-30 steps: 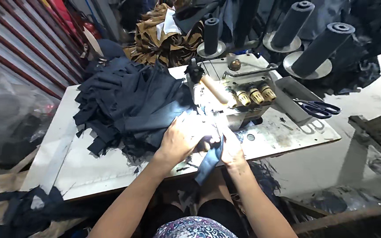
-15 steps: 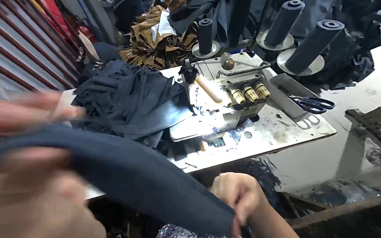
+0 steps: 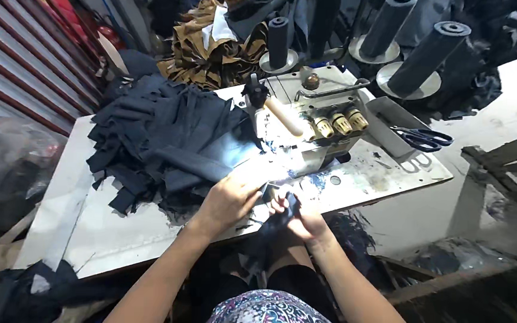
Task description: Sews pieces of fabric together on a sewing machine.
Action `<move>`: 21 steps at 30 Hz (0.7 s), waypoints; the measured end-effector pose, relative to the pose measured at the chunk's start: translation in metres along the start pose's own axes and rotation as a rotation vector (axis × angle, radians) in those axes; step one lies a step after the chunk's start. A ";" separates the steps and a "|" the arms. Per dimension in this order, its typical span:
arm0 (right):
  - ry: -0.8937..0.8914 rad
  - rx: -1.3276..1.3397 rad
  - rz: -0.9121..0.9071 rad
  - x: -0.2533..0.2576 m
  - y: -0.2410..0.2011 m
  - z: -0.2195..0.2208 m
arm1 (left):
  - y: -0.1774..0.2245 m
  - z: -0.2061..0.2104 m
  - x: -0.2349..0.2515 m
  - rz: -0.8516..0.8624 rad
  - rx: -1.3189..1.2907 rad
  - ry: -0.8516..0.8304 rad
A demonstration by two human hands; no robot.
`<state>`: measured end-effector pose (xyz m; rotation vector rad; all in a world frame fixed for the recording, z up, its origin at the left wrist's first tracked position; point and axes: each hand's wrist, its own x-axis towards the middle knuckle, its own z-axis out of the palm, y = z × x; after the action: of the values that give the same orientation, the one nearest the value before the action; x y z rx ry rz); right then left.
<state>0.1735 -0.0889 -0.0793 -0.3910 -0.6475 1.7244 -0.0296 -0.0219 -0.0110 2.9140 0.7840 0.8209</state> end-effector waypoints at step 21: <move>0.197 0.161 -0.138 0.013 -0.050 -0.018 | 0.014 0.004 0.000 -0.107 0.089 -0.017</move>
<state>0.2196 -0.0654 -0.0623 -0.3879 -0.3821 1.5704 -0.0208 -0.0338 -0.0120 2.9200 0.9902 0.7710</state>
